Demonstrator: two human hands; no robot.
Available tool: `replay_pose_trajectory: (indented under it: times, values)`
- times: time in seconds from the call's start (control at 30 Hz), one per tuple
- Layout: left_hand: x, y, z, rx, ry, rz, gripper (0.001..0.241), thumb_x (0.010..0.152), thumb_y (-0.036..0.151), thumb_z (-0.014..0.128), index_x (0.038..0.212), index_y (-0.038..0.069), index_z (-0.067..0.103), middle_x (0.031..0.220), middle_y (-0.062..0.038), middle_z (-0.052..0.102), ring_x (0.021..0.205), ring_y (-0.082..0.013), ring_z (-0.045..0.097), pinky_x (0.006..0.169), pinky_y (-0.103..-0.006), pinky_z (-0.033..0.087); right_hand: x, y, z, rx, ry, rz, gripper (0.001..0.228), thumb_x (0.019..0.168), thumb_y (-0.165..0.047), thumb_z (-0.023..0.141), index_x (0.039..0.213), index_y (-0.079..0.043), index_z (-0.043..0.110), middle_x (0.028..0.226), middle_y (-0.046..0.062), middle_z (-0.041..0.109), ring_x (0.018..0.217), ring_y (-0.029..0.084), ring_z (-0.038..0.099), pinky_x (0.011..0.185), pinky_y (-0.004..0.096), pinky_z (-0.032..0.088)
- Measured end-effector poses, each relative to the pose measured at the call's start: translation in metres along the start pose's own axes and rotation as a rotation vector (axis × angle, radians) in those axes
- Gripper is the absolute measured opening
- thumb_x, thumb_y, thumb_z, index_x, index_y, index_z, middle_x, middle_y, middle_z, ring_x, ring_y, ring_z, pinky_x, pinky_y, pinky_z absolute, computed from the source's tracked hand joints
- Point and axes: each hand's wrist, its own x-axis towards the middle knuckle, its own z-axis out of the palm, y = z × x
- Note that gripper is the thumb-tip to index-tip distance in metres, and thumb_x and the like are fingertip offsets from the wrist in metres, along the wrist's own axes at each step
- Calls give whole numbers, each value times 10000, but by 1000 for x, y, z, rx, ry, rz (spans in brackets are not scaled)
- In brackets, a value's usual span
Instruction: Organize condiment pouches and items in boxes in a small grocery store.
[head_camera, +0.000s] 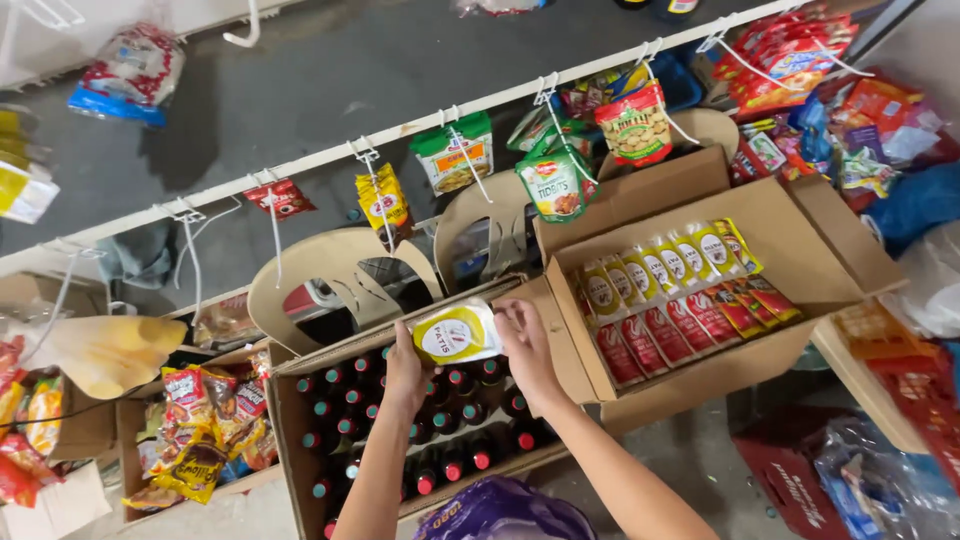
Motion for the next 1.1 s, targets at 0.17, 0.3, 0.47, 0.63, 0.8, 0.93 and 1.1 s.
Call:
replay_pose_trajectory:
  times: [0.17,0.3,0.47,0.63,0.8,0.93,1.1]
  values:
    - [5,35,-8,601,163,241,625,1037,507,485,915,-59,720,651,-100,657,521,-194,588,478,-359,471,6,27,3,-144,-33,-54,328,1043,-308,589,1203,-24,623,1129,44,673,1087,123,616,937,271,475]
    - [-6,56,6,831,70,721,472,949,435,713,996,-30,778,754,-100,756,647,-110,709,626,-292,544,7,43,3,-175,-201,70,344,1032,-350,567,1123,-31,660,1048,2,722,1017,85,659,876,256,520]
    - [-21,76,46,866,-8,475,423,856,395,785,1067,29,787,717,-151,752,606,-136,668,596,-310,548,-9,26,9,-285,-238,274,348,1027,-362,547,1149,-61,673,941,9,697,851,91,613,768,288,508]
    - [-7,55,60,817,-131,533,489,856,395,807,1153,11,745,782,-106,770,657,-111,726,621,-295,573,-15,50,-16,-349,-159,335,379,1062,-345,553,1077,15,672,858,66,656,688,150,530,584,362,407]
    - [12,8,80,323,-283,257,493,917,270,767,1279,-30,619,977,-100,750,785,-150,696,666,-315,561,-14,60,-48,-119,-5,187,351,1040,-317,552,1064,6,689,906,14,711,804,86,638,735,263,528]
    - [1,-16,103,-28,-372,-34,351,959,217,701,1221,-16,673,1103,-63,757,933,-114,733,824,-280,597,-10,73,-75,-225,117,111,346,1038,-316,578,1062,10,693,893,25,697,804,89,615,729,263,520]
    - [36,-64,138,-125,-320,-131,286,1013,241,666,1077,-37,690,978,-92,747,803,-177,711,718,-342,582,-7,19,-104,-229,-137,156,354,946,-259,670,1218,-35,636,1044,19,725,928,89,668,817,274,557]
